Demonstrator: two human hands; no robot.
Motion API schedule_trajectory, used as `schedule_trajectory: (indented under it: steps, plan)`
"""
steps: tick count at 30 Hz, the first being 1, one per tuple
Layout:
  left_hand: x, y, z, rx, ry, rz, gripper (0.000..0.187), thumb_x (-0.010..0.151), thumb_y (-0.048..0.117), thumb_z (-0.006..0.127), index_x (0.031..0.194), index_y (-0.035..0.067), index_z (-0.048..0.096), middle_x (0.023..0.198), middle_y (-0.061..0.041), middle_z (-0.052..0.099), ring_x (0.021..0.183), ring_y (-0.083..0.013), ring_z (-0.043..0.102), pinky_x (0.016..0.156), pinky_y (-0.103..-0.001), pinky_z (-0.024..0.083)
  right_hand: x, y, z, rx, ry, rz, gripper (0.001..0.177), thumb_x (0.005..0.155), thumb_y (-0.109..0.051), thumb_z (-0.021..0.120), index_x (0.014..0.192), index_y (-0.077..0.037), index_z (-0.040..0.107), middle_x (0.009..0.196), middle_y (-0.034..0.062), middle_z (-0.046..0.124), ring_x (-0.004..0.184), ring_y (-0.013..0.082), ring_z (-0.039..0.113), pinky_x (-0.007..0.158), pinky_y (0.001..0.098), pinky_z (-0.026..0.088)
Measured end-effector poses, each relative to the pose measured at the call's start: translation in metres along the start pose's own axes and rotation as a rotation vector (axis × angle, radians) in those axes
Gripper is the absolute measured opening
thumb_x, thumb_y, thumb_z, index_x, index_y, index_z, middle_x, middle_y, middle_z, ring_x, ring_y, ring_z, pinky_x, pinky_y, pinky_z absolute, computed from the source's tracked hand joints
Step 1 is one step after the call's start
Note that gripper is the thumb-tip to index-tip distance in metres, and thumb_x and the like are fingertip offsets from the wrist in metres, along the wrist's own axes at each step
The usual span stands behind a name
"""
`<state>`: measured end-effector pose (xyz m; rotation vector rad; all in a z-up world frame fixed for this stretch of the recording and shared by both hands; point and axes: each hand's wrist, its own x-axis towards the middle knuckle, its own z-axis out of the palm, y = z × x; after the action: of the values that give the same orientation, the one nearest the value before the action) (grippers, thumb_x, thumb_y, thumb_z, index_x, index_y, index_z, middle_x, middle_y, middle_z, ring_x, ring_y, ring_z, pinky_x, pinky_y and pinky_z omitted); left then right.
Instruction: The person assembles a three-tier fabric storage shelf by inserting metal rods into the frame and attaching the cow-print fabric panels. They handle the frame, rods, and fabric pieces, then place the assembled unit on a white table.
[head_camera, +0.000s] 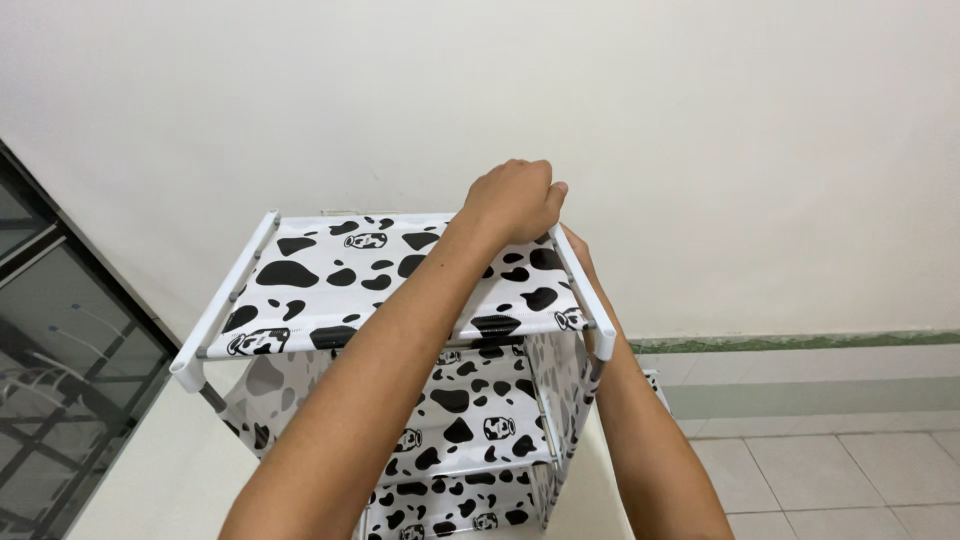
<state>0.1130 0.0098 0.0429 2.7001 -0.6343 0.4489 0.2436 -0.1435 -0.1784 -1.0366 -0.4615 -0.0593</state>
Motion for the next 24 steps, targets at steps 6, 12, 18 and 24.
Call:
schedule_trajectory:
  steps: [6, 12, 18, 24]
  plan:
    - [0.018, -0.005, 0.018, 0.065, -0.236, -0.149, 0.051, 0.101, 0.049, 0.047, 0.101, 0.006, 0.075, 0.106, -0.016, 0.075, 0.1, -0.0305, 0.072, 0.087, -0.047, 0.057, -0.027, 0.043, -0.013, -0.006, 0.037, -0.017, 0.027, 0.106, -0.02, 0.053, 0.121, 0.0, 0.063, 0.1, 0.0056, 0.067, 0.082, 0.0118, 0.064, 0.067, 0.0277, 0.055]
    - [0.019, 0.003, 0.034, 0.117, -0.343, -0.182, 0.047, 0.093, 0.051, 0.05, 0.1, 0.013, 0.077, 0.104, -0.009, 0.076, 0.099, -0.025, 0.072, 0.085, -0.044, 0.057, -0.057, 0.06, -0.007, -0.011, 0.061, -0.013, 0.033, 0.106, -0.026, 0.05, 0.123, -0.001, 0.063, 0.103, 0.0059, 0.067, 0.086, 0.012, 0.063, 0.07, 0.0283, 0.055]
    - [0.017, 0.005, 0.034, 0.123, -0.301, -0.157, 0.047, 0.094, 0.044, 0.046, 0.096, 0.01, 0.078, 0.099, -0.01, 0.077, 0.094, -0.0257, 0.073, 0.084, -0.044, 0.059, -0.07, 0.059, -0.001, -0.033, 0.106, -0.03, 0.039, 0.107, -0.033, 0.048, 0.126, -0.002, 0.062, 0.106, 0.0063, 0.066, 0.091, 0.0121, 0.062, 0.073, 0.0289, 0.054]
    - [0.02, 0.0, 0.017, 0.1, -0.178, -0.109, 0.051, 0.096, 0.046, 0.042, 0.097, 0.008, 0.077, 0.103, -0.013, 0.075, 0.098, -0.0295, 0.071, 0.087, -0.046, 0.056, -0.043, 0.029, 0.017, -0.115, 0.147, -0.087, 0.044, 0.107, -0.039, 0.046, 0.129, -0.003, 0.061, 0.11, 0.0066, 0.066, 0.095, 0.0122, 0.061, 0.075, 0.0295, 0.053]
